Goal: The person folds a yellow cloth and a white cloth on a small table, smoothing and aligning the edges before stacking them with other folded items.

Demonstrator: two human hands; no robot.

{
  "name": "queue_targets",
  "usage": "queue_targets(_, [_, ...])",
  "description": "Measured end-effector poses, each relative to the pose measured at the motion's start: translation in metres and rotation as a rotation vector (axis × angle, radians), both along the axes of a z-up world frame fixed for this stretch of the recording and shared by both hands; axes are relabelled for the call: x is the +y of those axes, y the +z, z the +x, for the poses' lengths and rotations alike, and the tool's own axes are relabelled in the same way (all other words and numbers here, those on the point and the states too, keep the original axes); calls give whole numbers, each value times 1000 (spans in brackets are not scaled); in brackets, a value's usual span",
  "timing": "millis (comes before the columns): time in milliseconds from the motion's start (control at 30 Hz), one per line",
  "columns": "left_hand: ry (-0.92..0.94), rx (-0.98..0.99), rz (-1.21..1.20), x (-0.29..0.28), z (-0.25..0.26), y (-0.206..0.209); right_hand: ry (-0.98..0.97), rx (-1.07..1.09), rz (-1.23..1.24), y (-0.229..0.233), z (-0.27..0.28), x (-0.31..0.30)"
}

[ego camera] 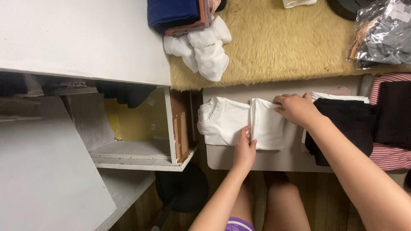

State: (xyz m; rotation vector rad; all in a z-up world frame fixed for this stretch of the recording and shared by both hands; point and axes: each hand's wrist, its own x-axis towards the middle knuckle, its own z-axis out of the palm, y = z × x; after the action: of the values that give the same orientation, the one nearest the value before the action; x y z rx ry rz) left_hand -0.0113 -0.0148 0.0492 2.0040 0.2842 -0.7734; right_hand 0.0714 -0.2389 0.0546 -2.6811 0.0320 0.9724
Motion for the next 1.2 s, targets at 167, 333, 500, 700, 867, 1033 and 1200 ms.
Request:
queue_targets(167, [36, -120, 14, 1, -3, 3, 57, -166, -53, -5, -7, 3])
queue_targets(333, [14, -224, 58, -2, -4, 5, 14, -170, 27, -2, -7, 4])
queue_targets(500, [-30, -137, 97, -1, -2, 12, -66, -178, 14, 20, -10, 13])
queue_targets(700, [-211, -289, 286, -1, 0, 17, -621, -368, 153, 28, -75, 52])
queue_targets(867, [-316, -272, 357, 0, 1, 14, -960, -73, 227, -13, -98, 74])
queue_targets(1033, [-487, -485, 483, 1, 3, 10, -1071, -88, 323, -46, -108, 68])
queue_targets(1200, [-740, -627, 346, 4, 5, -4, -1035, -74, 320, -51, -109, 49])
